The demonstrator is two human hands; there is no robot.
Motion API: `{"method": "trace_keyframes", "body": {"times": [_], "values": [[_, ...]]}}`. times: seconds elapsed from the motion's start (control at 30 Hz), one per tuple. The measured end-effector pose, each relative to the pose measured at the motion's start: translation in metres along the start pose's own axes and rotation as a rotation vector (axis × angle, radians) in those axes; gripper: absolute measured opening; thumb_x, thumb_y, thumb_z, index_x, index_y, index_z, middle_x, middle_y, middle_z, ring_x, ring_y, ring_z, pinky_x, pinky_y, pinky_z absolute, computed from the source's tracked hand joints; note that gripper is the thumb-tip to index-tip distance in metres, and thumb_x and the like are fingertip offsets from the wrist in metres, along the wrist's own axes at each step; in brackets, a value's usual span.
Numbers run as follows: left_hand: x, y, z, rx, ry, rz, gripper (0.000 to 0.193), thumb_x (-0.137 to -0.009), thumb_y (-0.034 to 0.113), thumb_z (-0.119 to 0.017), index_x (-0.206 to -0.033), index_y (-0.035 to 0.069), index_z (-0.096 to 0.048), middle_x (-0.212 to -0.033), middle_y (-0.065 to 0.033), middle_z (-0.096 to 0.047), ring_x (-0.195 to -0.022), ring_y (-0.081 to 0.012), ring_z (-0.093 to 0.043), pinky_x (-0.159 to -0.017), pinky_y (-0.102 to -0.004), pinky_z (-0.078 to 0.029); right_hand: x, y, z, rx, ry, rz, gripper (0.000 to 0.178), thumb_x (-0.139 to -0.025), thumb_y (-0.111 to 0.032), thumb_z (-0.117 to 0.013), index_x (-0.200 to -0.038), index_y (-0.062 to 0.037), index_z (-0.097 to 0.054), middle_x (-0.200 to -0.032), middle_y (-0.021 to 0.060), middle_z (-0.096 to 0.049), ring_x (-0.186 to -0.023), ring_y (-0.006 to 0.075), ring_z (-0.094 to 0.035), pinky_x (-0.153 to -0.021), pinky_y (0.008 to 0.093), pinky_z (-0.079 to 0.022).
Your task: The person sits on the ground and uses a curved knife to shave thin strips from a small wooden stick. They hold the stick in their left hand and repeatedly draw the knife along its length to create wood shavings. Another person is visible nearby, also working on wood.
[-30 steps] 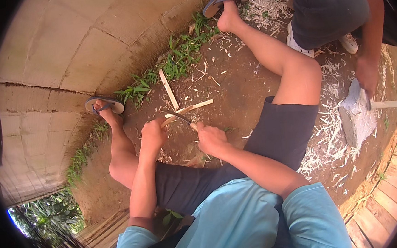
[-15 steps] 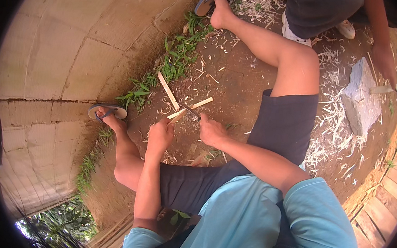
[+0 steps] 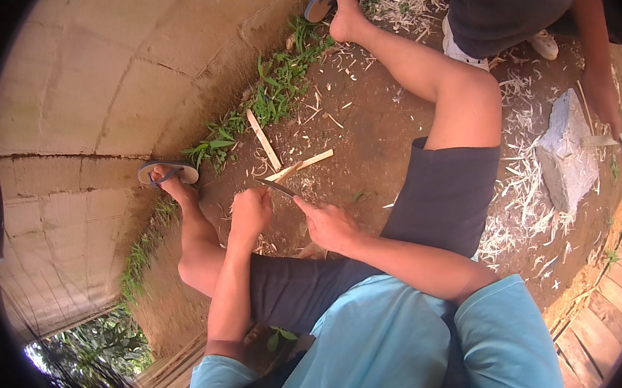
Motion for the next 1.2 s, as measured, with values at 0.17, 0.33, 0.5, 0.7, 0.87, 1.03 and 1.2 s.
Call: {"method": "trace_keyframes", "body": {"times": [0.17,0.33,0.5,0.7,0.87,1.03,1.2], "values": [[-0.003,0.001,-0.003,-0.042,0.003,-0.035,0.017,-0.081,0.012,-0.058,-0.077,-0.002,-0.067,-0.074,-0.0275,-0.062,-0.074,-0.0444,-0.063,-0.072,-0.0514,-0.050,-0.016,0.006,0.004,0.067,-0.072,-0.137,0.052,-0.088,-0.012,-0.047,-0.140,-0.0202,-0.045,-0.087,0.0240,-0.064,-0.079,0.0423,-0.063,-0.073,0.0506,-0.050],[-0.004,0.000,0.007,0.094,0.000,0.075,0.018,-0.081,0.013,-0.058,-0.081,-0.001,-0.068,-0.074,-0.0274,-0.062,-0.073,-0.0429,-0.063,-0.072,-0.0492,-0.050,-0.018,0.017,0.006,0.065,-0.127,-0.208,0.049,-0.091,-0.018,-0.045,-0.140,-0.0196,-0.044,-0.097,0.0239,-0.065,-0.091,0.0421,-0.063,-0.079,0.0505,-0.050],[-0.001,-0.008,0.013,0.140,-0.050,0.102,0.017,-0.081,0.013,-0.058,-0.085,0.001,-0.070,-0.074,-0.0260,-0.062,-0.074,-0.0424,-0.064,-0.074,-0.0478,-0.050,-0.019,0.007,0.014,0.117,-0.194,-0.186,0.049,-0.093,-0.024,-0.047,-0.141,-0.0194,-0.041,-0.097,0.0254,-0.065,-0.093,0.0424,-0.063,-0.081,0.0510,-0.049],[0.000,-0.002,0.011,0.084,-0.002,0.051,0.017,-0.081,0.011,-0.057,-0.080,-0.001,-0.069,-0.074,-0.0275,-0.062,-0.075,-0.0438,-0.063,-0.074,-0.0493,-0.050,-0.009,-0.009,0.014,0.040,-0.290,-0.214,0.050,-0.093,-0.025,-0.047,-0.143,-0.0200,-0.037,-0.094,0.0258,-0.065,-0.090,0.0429,-0.063,-0.081,0.0510,-0.049],[0.001,-0.001,0.007,0.099,0.028,0.016,0.016,-0.079,0.008,-0.057,-0.076,-0.004,-0.067,-0.071,-0.0287,-0.061,-0.074,-0.0440,-0.064,-0.075,-0.0504,-0.051,-0.007,0.022,-0.003,0.107,-0.206,-0.255,0.053,-0.093,-0.021,-0.046,-0.144,-0.0178,-0.034,-0.095,0.0251,-0.065,-0.090,0.0444,-0.062,-0.081,0.0514,-0.049],[0.002,0.001,0.005,0.070,0.039,0.019,0.015,-0.080,0.010,-0.059,-0.076,-0.001,-0.067,-0.071,-0.0268,-0.061,-0.071,-0.0430,-0.063,-0.072,-0.0491,-0.051,-0.009,0.005,-0.001,0.059,-0.184,-0.103,0.055,-0.094,-0.018,-0.044,-0.146,-0.0134,-0.029,-0.098,0.0280,-0.063,-0.094,0.0453,-0.061,-0.085,0.0523,-0.046],[0.004,-0.005,0.000,0.067,-0.003,0.025,0.014,-0.076,0.008,-0.060,-0.075,-0.004,-0.067,-0.077,-0.0293,-0.063,-0.077,-0.0448,-0.065,-0.074,-0.0498,-0.053,-0.004,-0.011,0.002,0.042,-0.188,-0.018,0.052,-0.097,-0.020,-0.041,-0.147,-0.0174,-0.026,-0.096,0.0284,-0.064,-0.094,0.0470,-0.060,-0.084,0.0528,-0.046]]}}
Point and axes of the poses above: each hand's wrist, its own x-axis away from the middle knuckle, its own z-axis out of the back of the hand, y = z × x, the point moved 6 cm from there along -x, towards the middle knuckle
